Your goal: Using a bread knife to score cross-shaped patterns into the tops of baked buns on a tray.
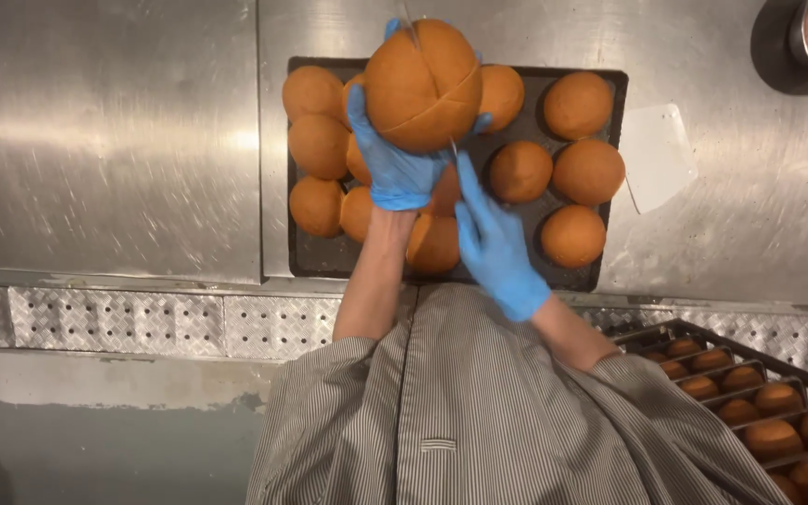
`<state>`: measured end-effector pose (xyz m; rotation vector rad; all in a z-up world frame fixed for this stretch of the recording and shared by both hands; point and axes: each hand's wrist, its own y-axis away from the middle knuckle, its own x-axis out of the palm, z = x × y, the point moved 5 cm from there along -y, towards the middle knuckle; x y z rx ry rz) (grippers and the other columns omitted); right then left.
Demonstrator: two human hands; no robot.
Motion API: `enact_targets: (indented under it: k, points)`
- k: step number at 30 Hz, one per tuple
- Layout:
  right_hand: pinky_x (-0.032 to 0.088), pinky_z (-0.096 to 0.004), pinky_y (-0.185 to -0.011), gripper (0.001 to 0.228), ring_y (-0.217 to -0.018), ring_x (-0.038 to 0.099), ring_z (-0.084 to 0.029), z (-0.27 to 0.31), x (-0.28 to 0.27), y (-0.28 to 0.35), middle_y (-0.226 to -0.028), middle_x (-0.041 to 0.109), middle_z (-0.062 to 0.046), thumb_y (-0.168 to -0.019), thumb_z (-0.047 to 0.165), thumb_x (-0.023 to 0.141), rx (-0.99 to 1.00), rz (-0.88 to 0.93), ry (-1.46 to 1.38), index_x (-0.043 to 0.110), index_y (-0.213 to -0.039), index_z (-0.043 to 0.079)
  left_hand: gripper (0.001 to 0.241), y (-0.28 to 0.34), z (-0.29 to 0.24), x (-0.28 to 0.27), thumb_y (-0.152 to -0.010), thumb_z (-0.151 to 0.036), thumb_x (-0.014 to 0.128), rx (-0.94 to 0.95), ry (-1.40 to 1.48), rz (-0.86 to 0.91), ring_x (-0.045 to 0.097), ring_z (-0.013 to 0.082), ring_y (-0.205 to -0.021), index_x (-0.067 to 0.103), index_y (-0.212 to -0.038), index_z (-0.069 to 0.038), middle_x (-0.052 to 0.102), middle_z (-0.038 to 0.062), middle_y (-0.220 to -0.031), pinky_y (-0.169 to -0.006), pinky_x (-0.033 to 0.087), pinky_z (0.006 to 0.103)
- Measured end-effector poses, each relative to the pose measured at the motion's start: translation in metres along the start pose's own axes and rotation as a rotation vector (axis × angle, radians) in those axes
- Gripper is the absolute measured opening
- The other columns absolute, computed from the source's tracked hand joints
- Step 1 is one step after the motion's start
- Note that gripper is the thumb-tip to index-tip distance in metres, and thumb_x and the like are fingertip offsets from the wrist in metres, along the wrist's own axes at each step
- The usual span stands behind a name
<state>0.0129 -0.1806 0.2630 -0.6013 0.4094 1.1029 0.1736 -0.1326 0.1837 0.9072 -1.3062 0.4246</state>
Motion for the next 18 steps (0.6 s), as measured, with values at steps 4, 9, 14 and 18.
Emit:
enact_targets:
  k: [4,9,14,18]
  points:
    - [0.044,-0.032,-0.049,0.063,-0.052,0.054,-0.018,-0.013,0.006,0.037,-0.094,0.074,-0.015,-0.094,-0.004,0.056,0.081,0.077,-0.042,0.041,-0.154,0.007,0.076,0.007,-0.017,0.023,-0.088,-0.051,0.068,0.050,-0.090,0.130,0.047,0.0401,-0.134,0.044,-0.151,-0.014,0.044,0.015,-0.150,-0.097,0.053,0.0751]
    - [0.048,-0.040,-0.058,0.062,-0.063,0.063,-0.030,-0.001,0.002,-0.002,-0.100,0.073,-0.018,-0.096,0.001,0.055,0.086,0.053,0.002,0.039,-0.155,0.012,0.073,0.006,0.000,0.015,-0.091,-0.050,0.064,-0.003,-0.058,0.098,0.048,0.0395,-0.134,0.042,-0.152,-0.016,0.044,0.015,-0.150,-0.099,0.051,0.0760]
    - [0.045,-0.043,-0.054,0.065,-0.057,0.059,-0.029,-0.019,-0.007,0.032,-0.089,0.070,-0.014,-0.098,0.004,0.056,0.135,0.101,0.095,0.036,-0.158,0.013,0.068,-0.007,-0.009,0.014,-0.090,-0.053,0.061,0.076,-0.153,-0.002,0.045,0.0412,-0.133,0.043,-0.146,-0.018,0.042,0.015,-0.147,-0.092,0.054,0.0771]
    - [0.053,-0.036,-0.058,0.065,-0.055,0.060,-0.021,-0.062,-0.041,0.096,-0.096,0.076,-0.014,-0.098,0.012,0.054,0.351,0.336,-0.053,0.032,-0.159,0.019,0.076,-0.047,-0.033,-0.016,-0.088,-0.056,0.067,0.048,-0.143,0.108,0.055,0.0364,-0.129,0.045,-0.151,-0.020,0.052,0.012,-0.145,-0.097,0.058,0.0708]
